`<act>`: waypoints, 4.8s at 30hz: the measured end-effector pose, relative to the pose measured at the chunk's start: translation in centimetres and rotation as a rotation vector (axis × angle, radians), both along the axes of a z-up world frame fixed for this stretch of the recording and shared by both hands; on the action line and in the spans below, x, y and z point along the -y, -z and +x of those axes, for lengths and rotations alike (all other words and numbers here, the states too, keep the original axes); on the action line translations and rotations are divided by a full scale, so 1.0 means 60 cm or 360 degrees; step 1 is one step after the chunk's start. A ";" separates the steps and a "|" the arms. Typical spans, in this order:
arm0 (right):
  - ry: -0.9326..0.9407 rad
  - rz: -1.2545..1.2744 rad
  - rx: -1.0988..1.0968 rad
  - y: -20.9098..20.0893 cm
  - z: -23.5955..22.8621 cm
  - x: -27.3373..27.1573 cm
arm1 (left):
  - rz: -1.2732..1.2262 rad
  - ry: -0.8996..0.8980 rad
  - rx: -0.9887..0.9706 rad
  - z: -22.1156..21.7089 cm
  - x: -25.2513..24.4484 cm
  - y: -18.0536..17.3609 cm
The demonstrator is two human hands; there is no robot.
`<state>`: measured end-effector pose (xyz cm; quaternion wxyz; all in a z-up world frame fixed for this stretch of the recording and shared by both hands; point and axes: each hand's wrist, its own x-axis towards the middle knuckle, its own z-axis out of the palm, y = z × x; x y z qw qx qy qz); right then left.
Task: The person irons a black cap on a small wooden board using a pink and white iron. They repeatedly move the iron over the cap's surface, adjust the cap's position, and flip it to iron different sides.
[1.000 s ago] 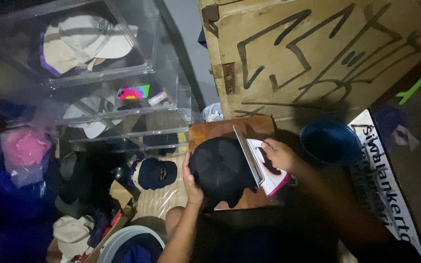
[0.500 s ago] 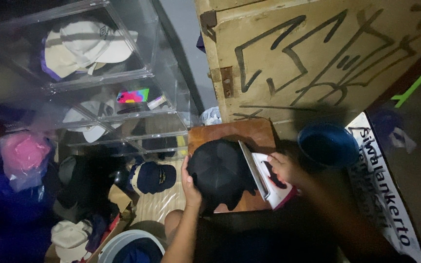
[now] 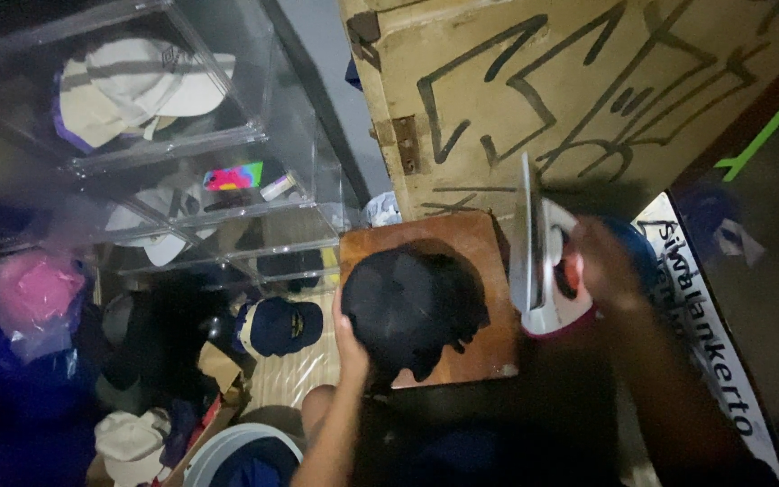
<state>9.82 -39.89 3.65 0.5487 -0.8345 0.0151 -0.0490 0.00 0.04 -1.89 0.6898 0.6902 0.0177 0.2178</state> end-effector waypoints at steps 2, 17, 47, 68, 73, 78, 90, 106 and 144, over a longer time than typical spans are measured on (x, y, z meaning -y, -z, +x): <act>0.0079 -0.0040 -0.0105 -0.135 -0.026 -0.038 | 0.0144 0.0021 -0.0131 0.050 -0.031 0.017; 0.0355 -0.0635 0.0879 -0.259 -0.020 0.037 | 0.2213 0.0905 0.0395 -0.056 0.137 -0.060; 0.0223 0.0095 -0.0618 -0.097 -0.076 -0.118 | 0.2021 0.0964 0.0891 -0.131 0.096 -0.010; 0.0060 0.0872 -0.0624 0.126 -0.082 -0.190 | -0.0153 0.0443 -0.0225 0.159 -0.051 0.059; 0.0064 0.0798 -0.0650 0.145 -0.077 -0.194 | -0.0410 0.0440 -0.0244 0.144 -0.028 0.042; 0.0011 0.0699 -0.0645 0.152 -0.076 -0.192 | -0.0430 0.0460 -0.0260 0.167 -0.066 0.129; -0.0036 0.0606 -0.0719 0.101 -0.081 -0.191 | -0.0424 0.0499 -0.0257 0.170 -0.068 0.121; -0.0191 0.0500 -0.0896 0.084 -0.060 -0.133 | -0.0383 0.0648 -0.0495 0.147 -0.028 0.007; 0.0095 0.0096 -0.0943 -0.036 -0.095 0.014 | -0.0139 0.0373 -0.0186 0.113 -0.007 -0.007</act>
